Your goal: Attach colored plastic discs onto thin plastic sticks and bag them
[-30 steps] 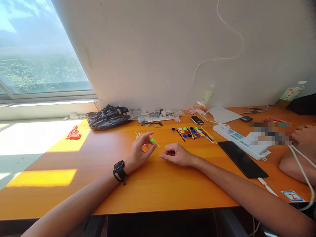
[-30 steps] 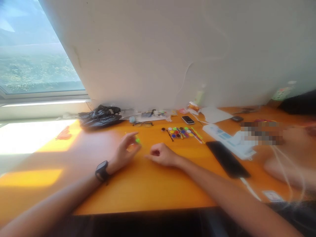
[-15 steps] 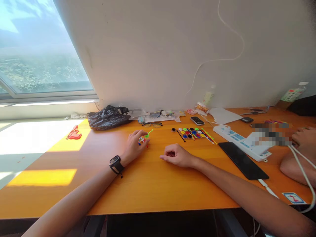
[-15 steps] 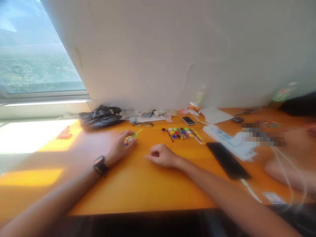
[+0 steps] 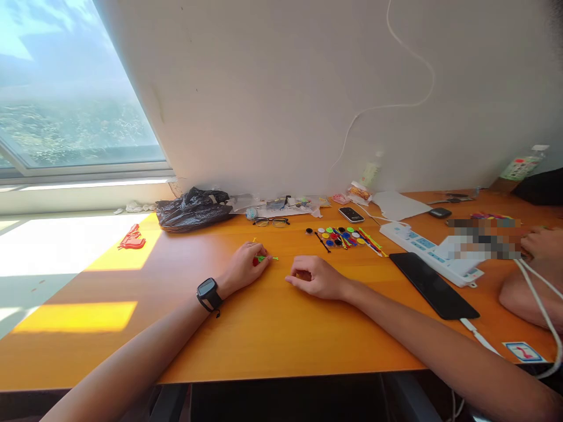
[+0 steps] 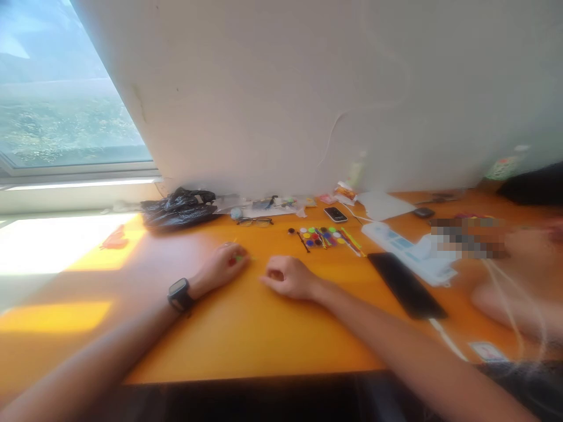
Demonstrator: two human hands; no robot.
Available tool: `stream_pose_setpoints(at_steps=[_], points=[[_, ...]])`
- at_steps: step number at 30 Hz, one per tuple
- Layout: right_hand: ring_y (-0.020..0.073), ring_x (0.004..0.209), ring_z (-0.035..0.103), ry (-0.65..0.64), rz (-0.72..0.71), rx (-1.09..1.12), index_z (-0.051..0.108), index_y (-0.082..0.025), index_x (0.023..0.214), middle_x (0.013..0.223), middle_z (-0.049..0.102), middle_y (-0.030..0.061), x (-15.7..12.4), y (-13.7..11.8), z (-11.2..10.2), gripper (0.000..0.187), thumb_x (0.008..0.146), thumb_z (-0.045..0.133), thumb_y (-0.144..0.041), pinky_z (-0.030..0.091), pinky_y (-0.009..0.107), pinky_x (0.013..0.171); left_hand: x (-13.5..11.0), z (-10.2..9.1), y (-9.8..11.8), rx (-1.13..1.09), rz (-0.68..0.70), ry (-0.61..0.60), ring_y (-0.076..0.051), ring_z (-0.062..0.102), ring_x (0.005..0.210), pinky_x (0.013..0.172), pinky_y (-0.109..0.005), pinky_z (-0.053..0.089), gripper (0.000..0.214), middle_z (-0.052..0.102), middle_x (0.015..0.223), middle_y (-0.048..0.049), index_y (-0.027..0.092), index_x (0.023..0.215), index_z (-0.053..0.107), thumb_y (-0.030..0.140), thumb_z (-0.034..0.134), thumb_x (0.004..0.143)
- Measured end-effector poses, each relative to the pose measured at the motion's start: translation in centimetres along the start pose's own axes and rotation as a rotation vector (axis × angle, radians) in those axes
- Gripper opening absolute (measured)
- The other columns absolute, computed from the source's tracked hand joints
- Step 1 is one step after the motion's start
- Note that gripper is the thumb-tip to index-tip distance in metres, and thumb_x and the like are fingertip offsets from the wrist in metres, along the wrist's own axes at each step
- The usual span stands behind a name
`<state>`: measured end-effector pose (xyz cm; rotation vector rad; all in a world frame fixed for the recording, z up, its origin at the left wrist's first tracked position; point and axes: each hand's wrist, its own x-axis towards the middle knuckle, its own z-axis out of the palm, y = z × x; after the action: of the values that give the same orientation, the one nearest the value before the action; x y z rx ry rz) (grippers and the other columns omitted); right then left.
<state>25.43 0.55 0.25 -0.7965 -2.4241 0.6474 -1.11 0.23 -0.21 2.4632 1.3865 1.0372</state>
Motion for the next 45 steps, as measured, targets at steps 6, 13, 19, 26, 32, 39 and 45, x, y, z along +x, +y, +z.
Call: stream_pose_setpoints(at_steps=[6,13,19,26,32,39,45], points=[[0.0304,0.116,0.058,0.219,-0.043,-0.371,0.066,-0.019,0.121,0.119,0.067,0.0128,0.5,1.4,-1.7,0.027,0.098,0.065,-0.033,0.047,0.045,0.104,-0.2,0.3,-0.2,-0.025,0.003,0.001,-0.026,0.071,0.105,0.084,-0.039,0.059,0.013,0.072,0.119,-0.0122,0.022,0.088,0.067,0.029,0.063,0.098],[0.0371,0.147,0.039,0.147,0.140,-0.675,0.048,-0.012,0.155,0.156,0.049,0.0202,0.9,5.1,-2.5,0.064,0.104,0.050,-0.050,0.033,0.053,0.124,-0.3,-0.2,0.7,-0.034,-0.019,-0.079,-0.031,0.055,0.144,0.099,-0.042,0.059,0.013,0.060,0.148,-0.0182,0.021,0.095,0.064,0.026,0.055,0.101],[0.0363,0.156,0.029,0.024,0.211,-0.683,0.046,-0.015,0.160,0.164,0.044,0.0164,1.1,5.5,-2.6,0.068,0.107,0.038,-0.057,0.027,0.053,0.128,-0.2,0.2,0.4,0.083,0.088,-0.026,-0.034,0.053,0.145,0.117,-0.056,0.048,0.019,0.059,0.152,-0.0181,0.020,0.113,0.070,0.026,0.056,0.102],[0.0376,0.158,0.025,0.033,0.254,-0.651,0.047,-0.015,0.159,0.169,0.036,0.0182,1.0,5.7,-2.5,0.069,0.106,0.040,-0.058,0.025,0.053,0.128,-0.5,-0.5,2.2,0.019,0.270,0.006,-0.030,0.060,0.136,0.114,-0.053,0.052,0.019,0.067,0.143,-0.0139,0.020,0.115,0.070,0.025,0.058,0.102],[0.0363,0.147,0.039,0.091,0.111,-0.649,0.060,-0.015,0.146,0.151,0.053,0.0202,1.1,6.0,-2.6,0.056,0.106,0.047,-0.051,0.035,0.053,0.123,-1.7,0.0,5.7,-0.173,0.398,-0.374,-0.024,0.066,0.130,0.112,-0.041,0.055,0.023,0.069,0.140,-0.0112,0.023,0.120,0.071,0.024,0.055,0.103],[0.0314,0.123,0.058,0.095,0.003,-0.545,0.065,-0.017,0.133,0.131,0.062,0.0166,1.0,4.9,-2.6,0.036,0.104,0.054,-0.036,0.050,0.047,0.106,-1.7,0.5,5.1,-0.134,0.291,-0.407,-0.029,0.048,0.149,0.125,-0.049,0.041,0.049,0.054,0.158,-0.0135,0.023,0.150,0.055,0.040,0.058,0.105],[0.0274,0.110,0.064,0.036,-0.084,-0.462,0.069,-0.020,0.116,0.120,0.066,0.0127,0.7,2.9,-2.4,0.019,0.101,0.059,-0.028,0.053,0.041,0.097,-1.5,0.9,3.2,-0.003,0.170,-0.341,-0.031,0.046,0.150,0.126,-0.051,0.039,0.054,0.051,0.160,-0.0148,0.020,0.152,0.050,0.047,0.053,0.106]])
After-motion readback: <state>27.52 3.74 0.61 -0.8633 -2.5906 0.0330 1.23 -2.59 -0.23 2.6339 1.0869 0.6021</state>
